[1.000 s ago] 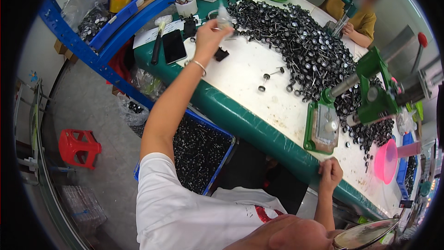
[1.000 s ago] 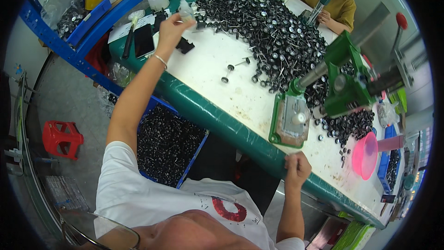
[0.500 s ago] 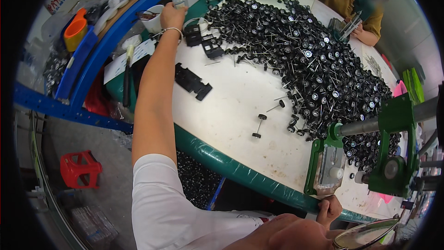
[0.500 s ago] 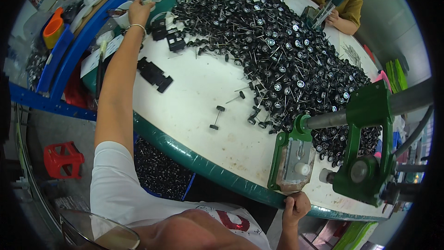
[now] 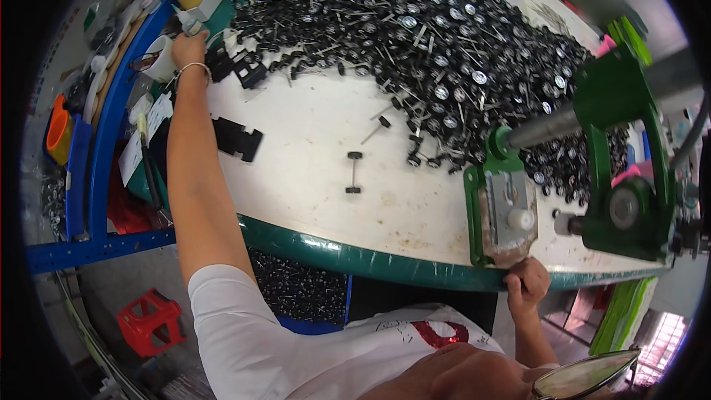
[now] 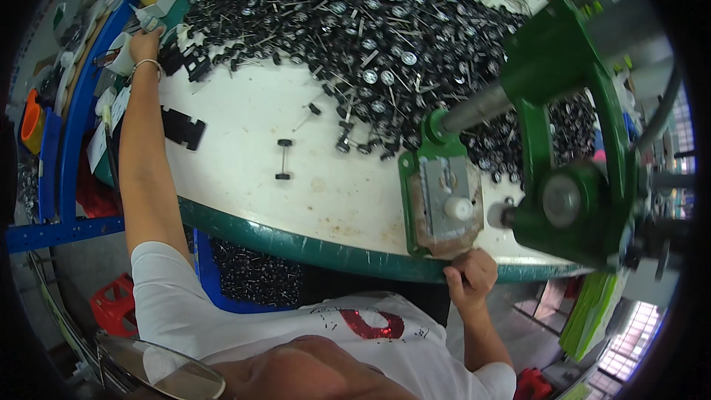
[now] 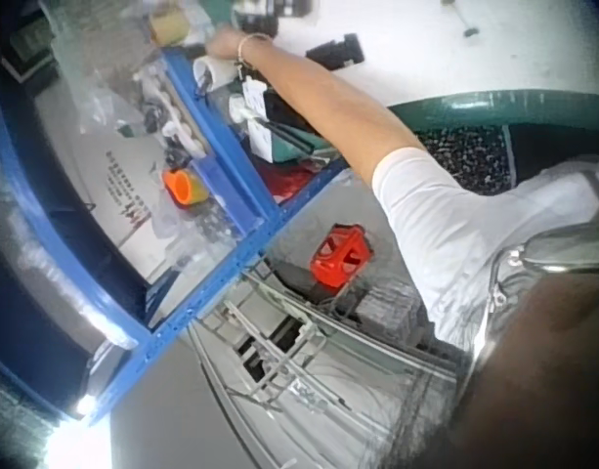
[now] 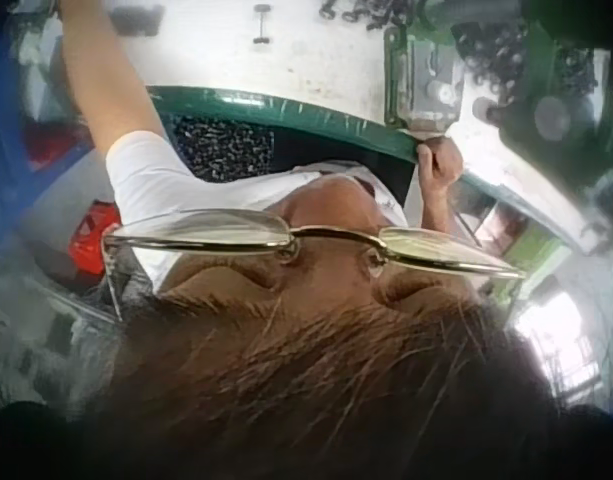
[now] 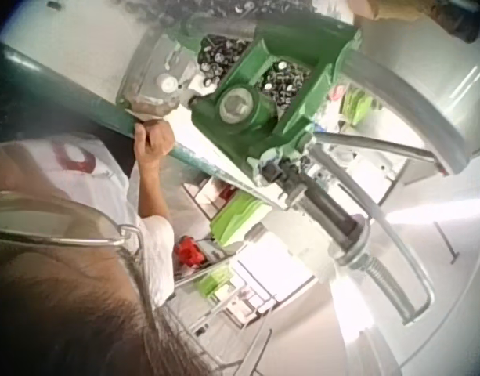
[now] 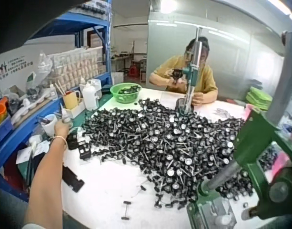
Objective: The person assembles small plastic components using a manual press.
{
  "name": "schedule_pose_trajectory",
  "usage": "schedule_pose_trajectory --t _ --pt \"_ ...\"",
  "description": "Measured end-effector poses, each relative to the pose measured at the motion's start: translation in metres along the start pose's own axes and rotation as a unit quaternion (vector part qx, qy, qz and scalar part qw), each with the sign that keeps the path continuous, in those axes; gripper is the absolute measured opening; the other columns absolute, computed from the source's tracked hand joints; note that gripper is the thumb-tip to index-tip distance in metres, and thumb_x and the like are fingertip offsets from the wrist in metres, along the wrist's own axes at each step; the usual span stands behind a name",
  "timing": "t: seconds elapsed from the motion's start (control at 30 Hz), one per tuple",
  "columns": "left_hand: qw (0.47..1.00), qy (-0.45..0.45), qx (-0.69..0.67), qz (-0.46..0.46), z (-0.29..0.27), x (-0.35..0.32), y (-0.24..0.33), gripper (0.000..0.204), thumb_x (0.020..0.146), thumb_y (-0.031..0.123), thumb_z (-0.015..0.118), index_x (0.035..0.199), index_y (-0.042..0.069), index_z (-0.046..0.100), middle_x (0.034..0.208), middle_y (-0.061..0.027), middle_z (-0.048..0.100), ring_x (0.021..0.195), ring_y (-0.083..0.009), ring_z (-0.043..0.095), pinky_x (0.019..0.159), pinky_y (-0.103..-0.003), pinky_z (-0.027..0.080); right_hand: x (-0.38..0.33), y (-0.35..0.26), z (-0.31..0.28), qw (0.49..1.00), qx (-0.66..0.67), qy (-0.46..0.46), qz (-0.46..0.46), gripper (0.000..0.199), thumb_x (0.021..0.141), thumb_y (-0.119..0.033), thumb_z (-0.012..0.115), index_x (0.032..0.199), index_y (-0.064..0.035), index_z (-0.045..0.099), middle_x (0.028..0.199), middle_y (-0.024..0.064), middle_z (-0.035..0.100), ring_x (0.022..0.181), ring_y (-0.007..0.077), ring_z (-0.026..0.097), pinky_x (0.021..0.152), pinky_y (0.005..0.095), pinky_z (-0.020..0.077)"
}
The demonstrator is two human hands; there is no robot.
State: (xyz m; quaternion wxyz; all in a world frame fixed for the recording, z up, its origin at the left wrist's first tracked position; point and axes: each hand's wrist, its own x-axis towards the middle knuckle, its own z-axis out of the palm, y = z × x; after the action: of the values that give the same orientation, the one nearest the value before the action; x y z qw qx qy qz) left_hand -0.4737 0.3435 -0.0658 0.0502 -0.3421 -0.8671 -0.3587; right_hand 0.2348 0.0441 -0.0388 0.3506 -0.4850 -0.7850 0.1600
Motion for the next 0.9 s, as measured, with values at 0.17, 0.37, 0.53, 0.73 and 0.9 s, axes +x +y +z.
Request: schedule_pose_trajectory --t 0.17,0.37,0.53,0.73,0.9 --pt "0.998 0.040 0.026 0.032 -0.006 0.003 0.000 0.058 0.072 0.038 0.076 0.111 -0.004 0.069 0.116 -0.0259 0.066 0.110 -0.0395 0.063 0.096 -0.042 0.047 -0.002 -0.003 -0.001 1.000 0.025 0.006 -0.009 0.027 0.076 -0.012 0.072 0.061 -0.0037 0.051 0.060 0.0092 0.053 0.053 0.0271 0.050 0.050 0.0362 0.0367" --pt "0.991 0.063 0.035 0.109 -0.061 -0.050 0.020 0.053 0.076 0.038 0.073 0.116 0.002 0.069 0.109 -0.0181 0.071 0.105 -0.0378 0.065 0.091 -0.042 0.050 -0.003 -0.004 0.002 0.998 0.050 0.012 -0.021 0.029 0.078 -0.012 0.073 0.061 -0.0022 0.050 0.059 0.0095 0.053 0.052 0.0263 0.051 0.049 0.0351 0.0371" --pt "0.950 -0.134 -0.206 0.194 -0.096 -0.178 0.079 0.036 0.082 0.036 0.075 0.099 0.004 0.074 0.085 -0.0063 0.072 0.078 -0.0139 0.065 0.073 -0.028 0.049 -0.008 -0.002 -0.004 0.998 0.059 0.016 -0.026 0.026 0.077 -0.009 0.072 0.062 -0.0020 0.052 0.058 0.0099 0.052 0.050 0.0264 0.049 0.048 0.0357 0.0357" --pt "0.913 -0.358 0.005 0.197 -0.131 -0.334 0.123 0.040 0.080 0.038 0.077 0.076 -0.001 0.069 0.063 -0.0021 0.062 0.059 -0.0088 0.053 0.056 -0.027 0.042 -0.008 0.004 -0.006 0.995 0.055 0.004 -0.078 0.030 0.080 -0.009 0.074 0.061 -0.0034 0.051 0.056 0.0093 0.048 0.049 0.0265 0.048 0.048 0.0373 0.0348" --pt "0.914 -0.344 -0.075 0.203 -0.112 -0.352 0.117 0.030 0.080 0.028 0.075 0.081 -0.002 0.070 0.067 -0.0044 0.065 0.060 -0.0110 0.056 0.058 -0.028 0.046 -0.010 0.007 -0.004 0.993 0.094 -0.006 -0.074 0.030 0.082 -0.013 0.075 0.063 -0.0021 0.054 0.057 0.0098 0.049 0.049 0.0254 0.049 0.048 0.0367 0.0351"
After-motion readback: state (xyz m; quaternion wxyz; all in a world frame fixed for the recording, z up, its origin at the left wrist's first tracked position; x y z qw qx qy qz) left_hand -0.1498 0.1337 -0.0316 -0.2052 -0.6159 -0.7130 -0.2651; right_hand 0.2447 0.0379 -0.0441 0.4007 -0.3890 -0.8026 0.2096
